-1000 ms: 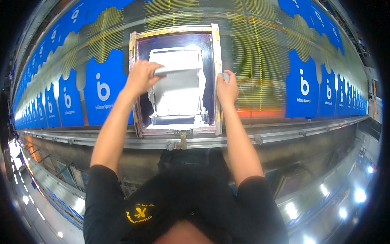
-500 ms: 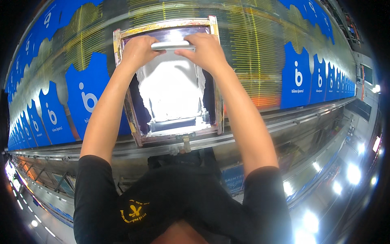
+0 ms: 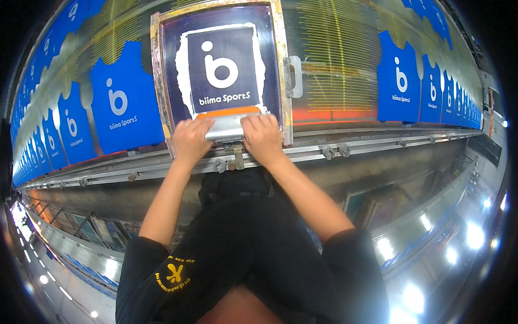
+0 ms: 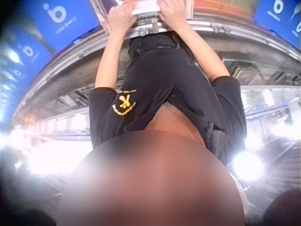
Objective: The person uses a squeegee to spread white ink across a screen printing frame placed over a blue sports jersey. The person repeatedly pulls the squeegee across the screen to apply ink, then lifts the frame to reveal the printed logo on the jersey.
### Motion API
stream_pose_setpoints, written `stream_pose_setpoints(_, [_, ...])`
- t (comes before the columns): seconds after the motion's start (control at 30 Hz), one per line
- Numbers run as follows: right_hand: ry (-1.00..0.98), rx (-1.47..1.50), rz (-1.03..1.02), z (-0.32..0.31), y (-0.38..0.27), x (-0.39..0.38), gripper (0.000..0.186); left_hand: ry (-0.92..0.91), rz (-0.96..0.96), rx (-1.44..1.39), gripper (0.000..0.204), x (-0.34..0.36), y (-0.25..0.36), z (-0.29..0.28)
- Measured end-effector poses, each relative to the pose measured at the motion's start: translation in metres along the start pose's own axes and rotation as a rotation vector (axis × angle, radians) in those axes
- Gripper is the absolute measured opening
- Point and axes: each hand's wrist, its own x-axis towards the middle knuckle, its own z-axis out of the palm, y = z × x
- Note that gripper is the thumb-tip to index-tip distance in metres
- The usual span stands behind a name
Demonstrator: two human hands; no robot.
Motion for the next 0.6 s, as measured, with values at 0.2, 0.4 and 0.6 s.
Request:
stream_pose_setpoints(0.2, [-0.071,-0.011,-0.062,-0.019,-0.018,-0.043,0.045,-0.016,-0.039,-0.018,0.046,-0.048,0.039,-0.013])
stream_pose_setpoints(0.4, [-0.155,0.066,-0.114,-0.051,-0.009,-0.014,0.04,-0.231,-0.012,-0.096,0.039,-0.017,0.022,-0.052])
stream_pose_setpoints(0.6, [-0.099,-0.087,-0.064,-0.04,0.065,0.174,0.026,-0.161,-0.04,-0.034,0.034,0.181,-0.073,-0.052])
